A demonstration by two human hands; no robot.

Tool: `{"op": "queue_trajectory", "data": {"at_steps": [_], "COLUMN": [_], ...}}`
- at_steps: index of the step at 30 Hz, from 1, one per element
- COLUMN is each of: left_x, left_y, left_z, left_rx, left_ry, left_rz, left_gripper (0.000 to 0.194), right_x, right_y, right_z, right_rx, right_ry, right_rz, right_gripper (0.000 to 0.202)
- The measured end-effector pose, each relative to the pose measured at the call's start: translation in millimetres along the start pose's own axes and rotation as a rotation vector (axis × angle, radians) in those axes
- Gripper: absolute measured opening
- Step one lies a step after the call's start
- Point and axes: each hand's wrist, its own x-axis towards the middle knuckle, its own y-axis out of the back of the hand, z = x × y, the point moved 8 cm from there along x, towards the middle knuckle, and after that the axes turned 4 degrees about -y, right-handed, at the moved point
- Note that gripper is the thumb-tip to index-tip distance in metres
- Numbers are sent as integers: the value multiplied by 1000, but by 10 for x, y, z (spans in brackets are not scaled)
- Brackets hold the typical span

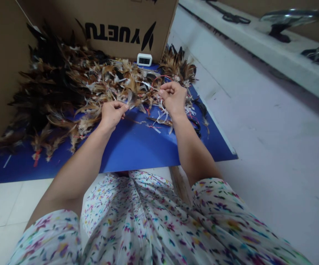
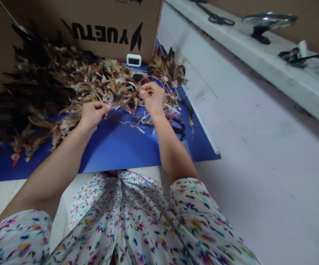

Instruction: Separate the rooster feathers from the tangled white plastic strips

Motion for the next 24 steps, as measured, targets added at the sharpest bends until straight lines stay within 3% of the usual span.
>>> {"op": "queue_trajectory", "data": {"at_steps": [9,24], "left_x": [51,173], "left_y": [92,326], "left_z": [-52,-54], "left_rx": [1,-42], "left_ry": [19,-46], "left_rz": [74,238], "left_gripper": [17,19], "right_x": [60,131], "right_y": [137,332], "right_z": [28,310], "right_rx": [-95,-173], "right_ry": [20,-133], "right_rz": [13,117], "right_gripper": [14,4]}}
